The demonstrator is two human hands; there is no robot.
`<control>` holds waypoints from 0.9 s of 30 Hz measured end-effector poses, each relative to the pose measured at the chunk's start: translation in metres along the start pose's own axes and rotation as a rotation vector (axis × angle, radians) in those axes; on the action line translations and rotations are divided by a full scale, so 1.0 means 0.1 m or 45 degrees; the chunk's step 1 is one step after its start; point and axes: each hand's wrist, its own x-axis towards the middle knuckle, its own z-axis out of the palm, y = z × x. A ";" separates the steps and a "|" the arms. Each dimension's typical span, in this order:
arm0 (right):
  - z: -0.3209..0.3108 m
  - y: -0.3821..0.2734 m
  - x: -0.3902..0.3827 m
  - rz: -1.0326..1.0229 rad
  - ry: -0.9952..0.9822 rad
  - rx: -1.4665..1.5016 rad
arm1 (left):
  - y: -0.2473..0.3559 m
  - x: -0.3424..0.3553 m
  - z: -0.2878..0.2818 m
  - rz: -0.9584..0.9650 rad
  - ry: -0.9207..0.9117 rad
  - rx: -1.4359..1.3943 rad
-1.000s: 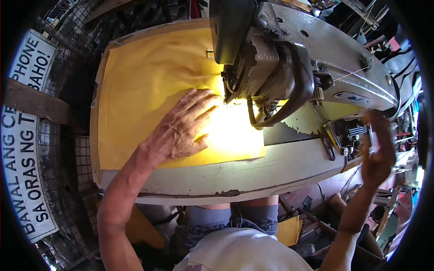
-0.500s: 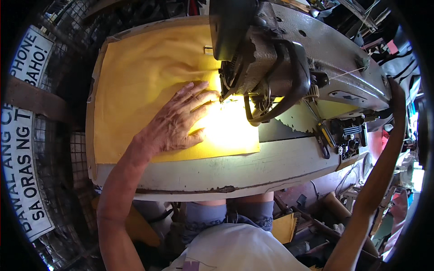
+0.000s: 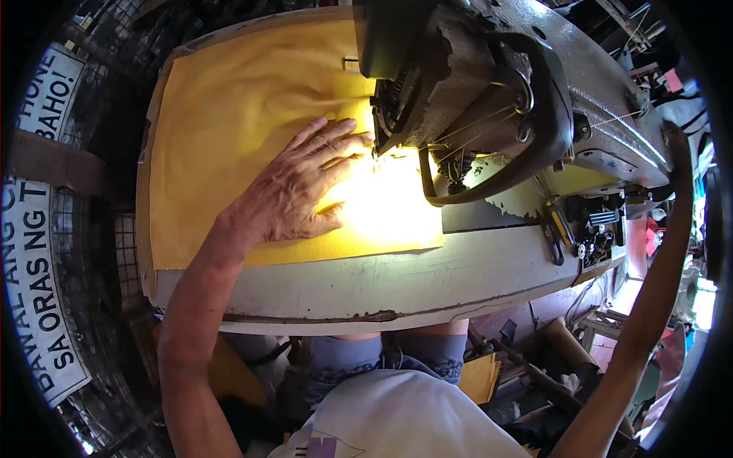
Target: Sewing handles and a pocket onto a yellow tote bag using an industrial sewing machine.
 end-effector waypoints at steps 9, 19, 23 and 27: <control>0.11 0.06 -0.17 -0.339 -0.047 -0.346 | -0.08 0.02 0.04 0.036 -0.031 0.011; 0.92 -0.76 -1.08 0.238 1.043 0.511 | 0.28 -0.03 0.22 -0.161 0.151 0.088; 0.69 -1.45 -1.14 0.248 1.051 -0.179 | 0.82 -0.04 0.46 -0.479 0.288 0.241; 1.18 -2.69 -1.79 -0.048 1.200 -0.174 | 0.96 -0.03 0.48 -0.534 0.307 0.345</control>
